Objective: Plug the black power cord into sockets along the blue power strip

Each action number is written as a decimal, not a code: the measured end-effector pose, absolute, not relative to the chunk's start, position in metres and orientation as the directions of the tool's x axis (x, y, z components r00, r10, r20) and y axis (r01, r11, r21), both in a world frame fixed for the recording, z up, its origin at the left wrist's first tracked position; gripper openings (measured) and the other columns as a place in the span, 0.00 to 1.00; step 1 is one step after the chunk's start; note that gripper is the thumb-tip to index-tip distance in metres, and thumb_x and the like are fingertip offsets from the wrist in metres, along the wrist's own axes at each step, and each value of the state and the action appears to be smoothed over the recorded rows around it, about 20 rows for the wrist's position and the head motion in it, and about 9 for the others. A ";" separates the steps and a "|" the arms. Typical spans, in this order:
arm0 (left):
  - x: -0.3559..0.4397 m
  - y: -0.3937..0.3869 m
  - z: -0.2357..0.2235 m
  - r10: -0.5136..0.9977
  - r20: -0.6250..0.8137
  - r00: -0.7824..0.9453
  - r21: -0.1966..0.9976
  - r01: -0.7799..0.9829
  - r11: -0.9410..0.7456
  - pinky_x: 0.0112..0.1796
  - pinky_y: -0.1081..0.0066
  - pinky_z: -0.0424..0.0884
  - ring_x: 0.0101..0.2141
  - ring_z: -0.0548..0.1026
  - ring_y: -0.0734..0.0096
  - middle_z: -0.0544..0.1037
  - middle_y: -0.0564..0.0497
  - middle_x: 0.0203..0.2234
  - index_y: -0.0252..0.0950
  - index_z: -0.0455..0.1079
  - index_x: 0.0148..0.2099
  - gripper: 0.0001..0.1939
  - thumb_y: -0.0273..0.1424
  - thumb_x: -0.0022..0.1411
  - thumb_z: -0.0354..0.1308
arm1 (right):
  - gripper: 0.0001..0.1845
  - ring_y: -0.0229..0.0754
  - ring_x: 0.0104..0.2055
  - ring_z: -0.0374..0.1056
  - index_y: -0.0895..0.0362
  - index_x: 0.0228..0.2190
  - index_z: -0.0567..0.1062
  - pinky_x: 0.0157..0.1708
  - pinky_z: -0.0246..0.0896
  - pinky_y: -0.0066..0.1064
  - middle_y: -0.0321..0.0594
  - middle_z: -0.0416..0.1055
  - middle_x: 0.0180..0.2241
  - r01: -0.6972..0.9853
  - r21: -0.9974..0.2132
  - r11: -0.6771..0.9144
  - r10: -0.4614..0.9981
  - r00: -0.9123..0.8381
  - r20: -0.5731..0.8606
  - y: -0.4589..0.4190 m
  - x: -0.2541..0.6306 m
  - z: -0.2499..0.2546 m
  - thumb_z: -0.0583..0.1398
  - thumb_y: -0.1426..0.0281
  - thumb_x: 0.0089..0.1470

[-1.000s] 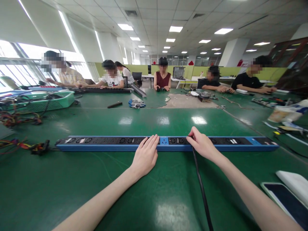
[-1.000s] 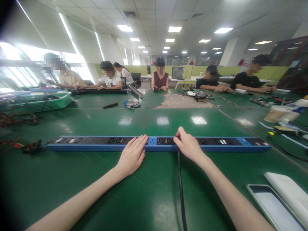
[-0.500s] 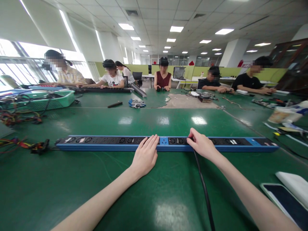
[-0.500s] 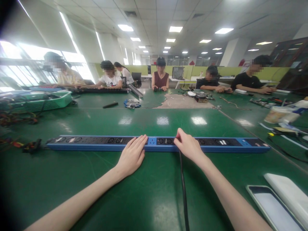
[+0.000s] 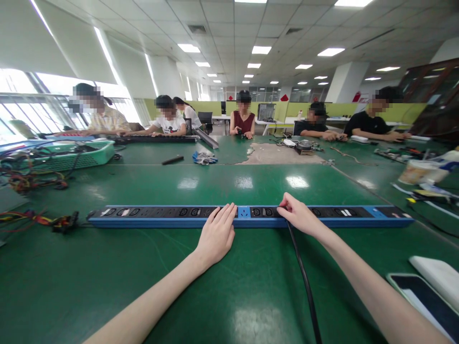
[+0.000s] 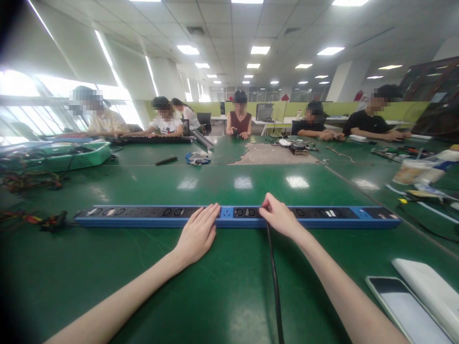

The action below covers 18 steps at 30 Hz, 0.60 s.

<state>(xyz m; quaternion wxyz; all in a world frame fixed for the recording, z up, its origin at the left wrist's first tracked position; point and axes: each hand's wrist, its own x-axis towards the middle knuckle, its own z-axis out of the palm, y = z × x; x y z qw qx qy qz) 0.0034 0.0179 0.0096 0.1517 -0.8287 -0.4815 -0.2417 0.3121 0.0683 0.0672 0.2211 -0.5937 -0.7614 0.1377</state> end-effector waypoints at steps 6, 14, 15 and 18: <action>0.006 0.019 0.009 0.721 0.546 0.427 -0.034 0.871 -0.490 0.71 0.55 0.52 0.71 0.58 0.62 0.58 0.46 0.72 0.36 0.51 0.76 0.33 0.27 0.71 0.47 | 0.11 0.39 0.29 0.65 0.51 0.38 0.68 0.30 0.44 0.29 0.33 0.72 0.28 0.905 -0.354 0.234 0.961 -0.162 0.222 0.062 0.312 0.079 0.54 0.57 0.63; 0.008 0.022 0.007 0.721 0.536 0.439 -0.046 0.868 -0.494 0.71 0.54 0.53 0.71 0.58 0.62 0.57 0.46 0.72 0.36 0.50 0.77 0.33 0.27 0.72 0.47 | 0.18 0.39 0.31 0.68 0.52 0.44 0.71 0.31 0.53 0.29 0.37 0.76 0.32 0.829 -0.460 0.319 0.899 -0.110 0.425 0.064 0.394 0.137 0.57 0.52 0.62; 0.008 0.022 0.007 0.716 0.541 0.440 -0.046 0.866 -0.497 0.71 0.54 0.53 0.71 0.58 0.61 0.58 0.46 0.72 0.36 0.49 0.77 0.34 0.27 0.72 0.47 | 0.19 0.39 0.30 0.68 0.52 0.45 0.71 0.30 0.53 0.29 0.36 0.76 0.31 0.848 -0.434 0.305 0.908 -0.121 0.401 0.065 0.408 0.139 0.57 0.52 0.61; 0.008 0.022 0.006 0.707 0.550 0.445 -0.047 0.861 -0.506 0.70 0.53 0.54 0.70 0.59 0.61 0.59 0.46 0.72 0.37 0.48 0.77 0.35 0.27 0.71 0.48 | 0.20 0.39 0.28 0.67 0.51 0.47 0.72 0.28 0.51 0.28 0.34 0.74 0.28 0.917 -0.319 0.238 0.949 -0.150 0.278 0.072 0.436 0.135 0.58 0.52 0.60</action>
